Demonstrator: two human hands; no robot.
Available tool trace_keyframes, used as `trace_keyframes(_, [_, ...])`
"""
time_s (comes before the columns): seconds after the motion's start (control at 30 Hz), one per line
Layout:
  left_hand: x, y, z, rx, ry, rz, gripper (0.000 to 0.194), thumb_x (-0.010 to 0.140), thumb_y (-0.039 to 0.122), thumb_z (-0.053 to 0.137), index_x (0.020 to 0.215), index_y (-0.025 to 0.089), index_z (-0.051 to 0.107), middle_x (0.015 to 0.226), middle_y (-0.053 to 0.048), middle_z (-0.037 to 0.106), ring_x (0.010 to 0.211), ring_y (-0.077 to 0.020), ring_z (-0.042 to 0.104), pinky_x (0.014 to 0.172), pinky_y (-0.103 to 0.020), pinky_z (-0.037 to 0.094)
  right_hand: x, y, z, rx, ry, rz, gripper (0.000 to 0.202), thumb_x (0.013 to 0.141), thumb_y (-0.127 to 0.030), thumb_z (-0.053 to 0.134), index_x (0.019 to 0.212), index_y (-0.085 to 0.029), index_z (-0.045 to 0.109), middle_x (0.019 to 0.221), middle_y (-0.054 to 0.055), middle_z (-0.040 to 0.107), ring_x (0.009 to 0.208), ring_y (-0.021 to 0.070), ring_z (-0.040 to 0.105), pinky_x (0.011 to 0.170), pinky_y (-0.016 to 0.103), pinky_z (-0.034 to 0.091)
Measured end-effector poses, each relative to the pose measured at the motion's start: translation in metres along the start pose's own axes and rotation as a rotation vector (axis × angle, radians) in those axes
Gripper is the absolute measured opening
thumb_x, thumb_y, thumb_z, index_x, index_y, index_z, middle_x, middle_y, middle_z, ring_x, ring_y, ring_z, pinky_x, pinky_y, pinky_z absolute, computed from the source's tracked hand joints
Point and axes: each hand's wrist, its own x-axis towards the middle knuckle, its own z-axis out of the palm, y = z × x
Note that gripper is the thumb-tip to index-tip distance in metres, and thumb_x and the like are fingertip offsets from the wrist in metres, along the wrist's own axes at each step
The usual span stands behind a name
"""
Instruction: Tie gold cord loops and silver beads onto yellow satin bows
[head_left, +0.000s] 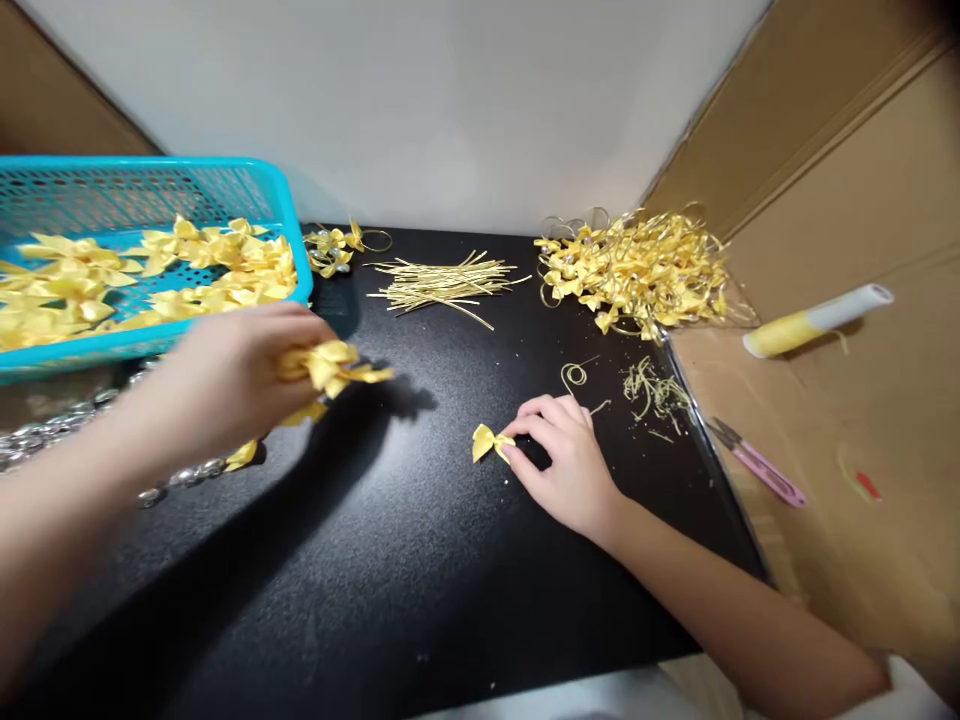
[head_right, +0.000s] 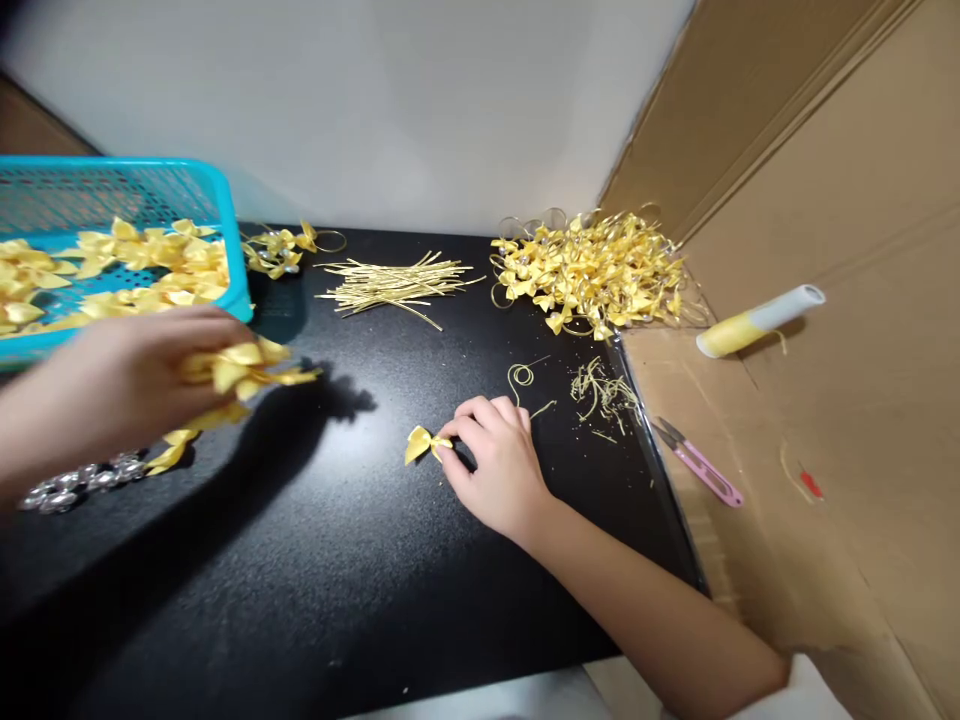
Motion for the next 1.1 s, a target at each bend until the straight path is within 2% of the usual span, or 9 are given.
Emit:
trace_keyframes(0.13, [0.004, 0.026, 0.027, 0.08, -0.125, 0.06, 0.014, 0.074, 0.026, 0.058, 0.084, 0.017, 0.064, 0.084, -0.005, 0.062, 0.075, -0.0184, 0.058, 0.071, -0.03, 0.049, 0.001, 0.001, -0.002, 0.078, 0.033, -0.004, 0.01, 0.087, -0.019, 0.064, 0.078, -0.021, 0.065, 0.085, 0.001, 0.069, 0.084, 0.017, 0.058, 0.08, 0.035, 0.04])
trace_keyframes(0.3, [-0.012, 0.046, 0.025, 0.144, -0.007, 0.055, 0.073, 0.071, 0.037, 0.074, 0.136, 0.016, 0.048, 0.141, -0.019, 0.045, 0.127, -0.0438, 0.041, 0.105, -0.062, 0.035, 0.003, -0.001, -0.004, 0.25, 0.144, -0.027, 0.009, 0.087, -0.018, 0.066, 0.078, -0.021, 0.064, 0.08, 0.0, 0.071, 0.08, 0.0155, 0.063, 0.079, 0.035, 0.047])
trace_keyframes(0.4, [-0.022, 0.09, 0.04, -0.229, 0.012, 0.196, 0.054, 0.082, 0.036, 0.063, 0.132, 0.022, 0.047, 0.138, -0.014, 0.048, 0.129, -0.0331, 0.045, 0.108, -0.053, 0.037, 0.003, -0.002, -0.006, 0.38, 0.188, 0.002, 0.008, 0.087, -0.018, 0.064, 0.079, -0.021, 0.065, 0.08, 0.001, 0.071, 0.077, 0.0149, 0.065, 0.073, 0.032, 0.051])
trace_keyframes(0.57, [-0.032, 0.135, 0.084, -0.85, -0.123, 0.093, 0.029, 0.089, 0.026, 0.054, 0.117, 0.02, 0.054, 0.104, -0.007, 0.065, 0.092, -0.0195, 0.063, 0.083, -0.035, 0.054, 0.002, 0.001, -0.005, 0.472, 0.225, 0.044, 0.009, 0.087, -0.014, 0.062, 0.082, -0.021, 0.065, 0.082, 0.002, 0.07, 0.079, 0.0146, 0.066, 0.07, 0.029, 0.053])
trace_keyframes(0.7, [-0.034, 0.129, 0.091, -0.988, -0.081, 0.065, 0.024, 0.096, 0.022, 0.041, 0.11, 0.021, 0.059, 0.093, -0.004, 0.067, 0.083, -0.0162, 0.064, 0.075, -0.031, 0.055, 0.002, 0.002, -0.005, 0.485, 0.19, 0.033, 0.011, 0.088, -0.013, 0.059, 0.085, -0.021, 0.065, 0.084, 0.002, 0.069, 0.082, 0.0149, 0.067, 0.073, 0.03, 0.054])
trace_keyframes(0.8, [-0.035, 0.115, 0.077, -0.618, 0.073, 0.139, 0.018, 0.091, 0.023, 0.05, 0.107, 0.021, 0.06, 0.101, -0.007, 0.068, 0.095, -0.0207, 0.063, 0.086, -0.037, 0.052, 0.004, 0.004, -0.007, 0.278, 0.185, -0.043, 0.014, 0.087, -0.011, 0.057, 0.083, -0.021, 0.065, 0.082, 0.002, 0.07, 0.079, 0.0158, 0.066, 0.074, 0.033, 0.051])
trace_keyframes(0.87, [-0.039, 0.099, 0.066, -0.241, 0.136, 0.13, 0.034, 0.087, 0.03, 0.058, 0.12, 0.022, 0.058, 0.13, -0.013, 0.058, 0.122, -0.0319, 0.052, 0.105, -0.052, 0.04, 0.005, 0.006, -0.007, 0.142, 0.194, -0.067, 0.015, 0.085, -0.01, 0.057, 0.08, -0.021, 0.065, 0.08, 0.001, 0.071, 0.077, 0.0165, 0.065, 0.074, 0.035, 0.047])
trace_keyframes(0.97, [-0.046, 0.07, 0.058, 0.074, 0.09, -0.034, 0.062, 0.085, 0.044, 0.058, 0.141, 0.019, 0.045, 0.155, -0.019, 0.033, 0.142, -0.0467, 0.027, 0.11, -0.067, 0.026, 0.006, 0.009, -0.007, 0.057, 0.191, -0.052, 0.013, 0.083, -0.01, 0.059, 0.077, -0.021, 0.064, 0.078, 0.0, 0.071, 0.076, 0.0164, 0.065, 0.074, 0.035, 0.042])
trace_keyframes(1.1, [-0.054, 0.048, 0.067, 0.131, -0.053, -0.039, 0.064, 0.09, 0.052, 0.048, 0.144, 0.019, 0.044, 0.156, -0.018, 0.034, 0.143, -0.0454, 0.027, 0.113, -0.065, 0.026, 0.008, 0.012, -0.006, 0.043, 0.181, -0.045, 0.012, 0.084, -0.011, 0.059, 0.077, -0.021, 0.064, 0.078, 0.0, 0.071, 0.076, 0.0162, 0.064, 0.074, 0.034, 0.041])
